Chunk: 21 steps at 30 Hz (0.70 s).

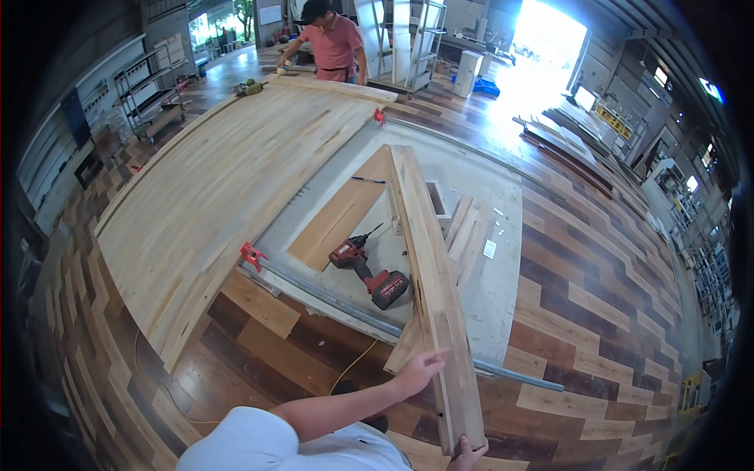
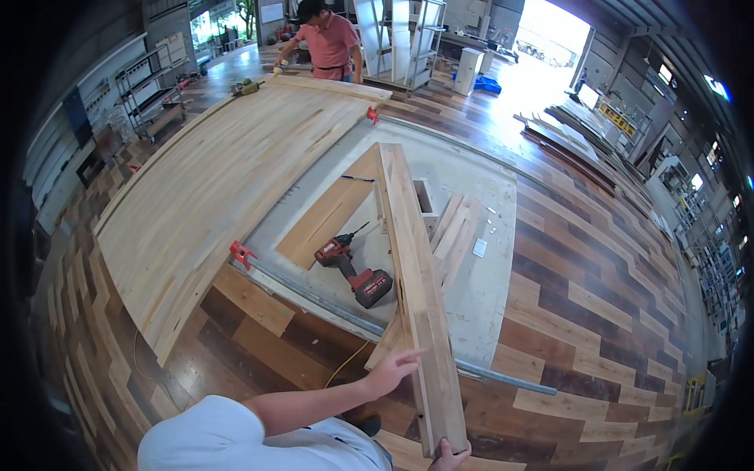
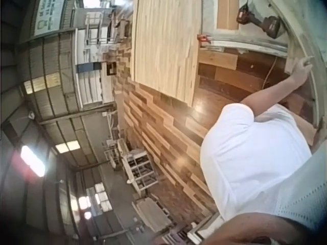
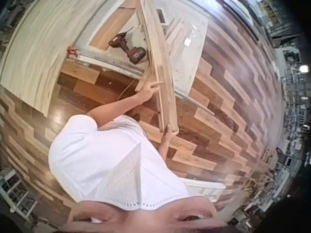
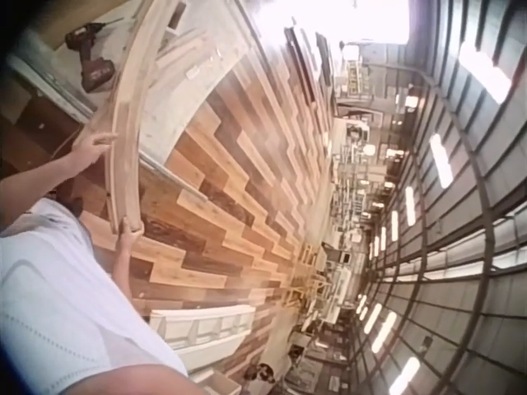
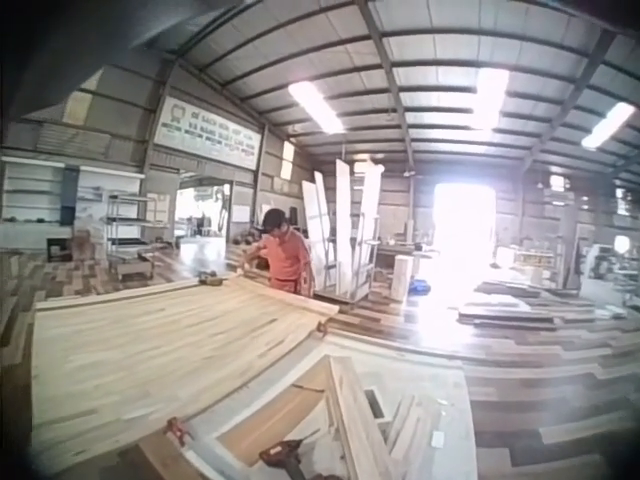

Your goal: Applying glue to wooden planks and using a pneumatic nail gun to assemble a large tabletop frame in a workshop.

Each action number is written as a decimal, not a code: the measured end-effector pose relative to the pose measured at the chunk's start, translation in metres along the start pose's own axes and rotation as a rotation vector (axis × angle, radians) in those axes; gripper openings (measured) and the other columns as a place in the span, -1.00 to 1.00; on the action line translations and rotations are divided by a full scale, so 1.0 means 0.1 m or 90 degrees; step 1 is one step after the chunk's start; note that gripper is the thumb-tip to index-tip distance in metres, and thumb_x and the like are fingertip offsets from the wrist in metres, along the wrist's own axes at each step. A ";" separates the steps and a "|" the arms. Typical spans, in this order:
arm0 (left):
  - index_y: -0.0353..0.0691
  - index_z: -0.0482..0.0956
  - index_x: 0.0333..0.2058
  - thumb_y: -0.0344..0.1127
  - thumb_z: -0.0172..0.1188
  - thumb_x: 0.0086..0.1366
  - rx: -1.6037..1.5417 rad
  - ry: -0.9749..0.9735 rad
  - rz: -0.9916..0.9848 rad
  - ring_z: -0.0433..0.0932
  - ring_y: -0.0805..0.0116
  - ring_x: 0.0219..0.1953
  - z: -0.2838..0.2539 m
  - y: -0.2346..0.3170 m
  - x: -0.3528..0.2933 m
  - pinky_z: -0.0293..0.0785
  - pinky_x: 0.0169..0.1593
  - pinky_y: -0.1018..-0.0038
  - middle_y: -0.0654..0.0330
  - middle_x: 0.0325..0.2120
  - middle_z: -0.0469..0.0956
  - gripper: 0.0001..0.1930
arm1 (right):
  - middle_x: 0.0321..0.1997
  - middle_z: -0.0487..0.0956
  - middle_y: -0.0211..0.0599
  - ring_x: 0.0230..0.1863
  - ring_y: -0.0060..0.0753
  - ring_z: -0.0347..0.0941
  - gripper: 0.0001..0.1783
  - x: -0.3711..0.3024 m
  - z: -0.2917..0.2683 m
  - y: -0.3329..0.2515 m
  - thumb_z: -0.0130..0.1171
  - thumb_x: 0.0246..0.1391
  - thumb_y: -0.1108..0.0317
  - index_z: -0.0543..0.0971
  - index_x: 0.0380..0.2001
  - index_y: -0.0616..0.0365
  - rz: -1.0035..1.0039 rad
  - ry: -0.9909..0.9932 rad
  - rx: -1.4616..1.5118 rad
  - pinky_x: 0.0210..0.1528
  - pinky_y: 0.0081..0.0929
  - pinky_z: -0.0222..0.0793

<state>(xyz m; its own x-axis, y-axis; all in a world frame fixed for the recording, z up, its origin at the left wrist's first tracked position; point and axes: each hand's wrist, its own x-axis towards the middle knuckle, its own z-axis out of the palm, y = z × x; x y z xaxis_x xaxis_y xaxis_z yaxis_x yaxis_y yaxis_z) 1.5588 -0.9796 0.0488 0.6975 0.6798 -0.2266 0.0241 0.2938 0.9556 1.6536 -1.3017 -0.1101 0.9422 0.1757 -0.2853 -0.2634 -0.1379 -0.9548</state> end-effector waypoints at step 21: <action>-0.25 0.60 -0.40 -0.27 0.08 0.19 0.140 0.606 -0.549 0.52 0.27 -0.59 -3.03 -2.71 -4.03 0.46 -0.52 0.30 0.14 -0.57 0.56 -0.81 | 0.10 0.30 0.12 0.11 0.15 0.31 0.06 -0.15 0.72 -1.41 0.50 -0.41 0.07 0.30 0.29 -0.14 -0.423 -0.278 -0.716 0.11 -0.07 0.33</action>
<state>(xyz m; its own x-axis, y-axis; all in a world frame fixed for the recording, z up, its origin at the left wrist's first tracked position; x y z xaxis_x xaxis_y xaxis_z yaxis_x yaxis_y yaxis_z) 1.0541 -1.1295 -0.1758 -0.3768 0.5617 -0.7365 0.3861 0.8180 0.4264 1.6614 -1.2143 0.0230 0.6275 0.7786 -0.0086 0.7117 -0.5780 -0.3994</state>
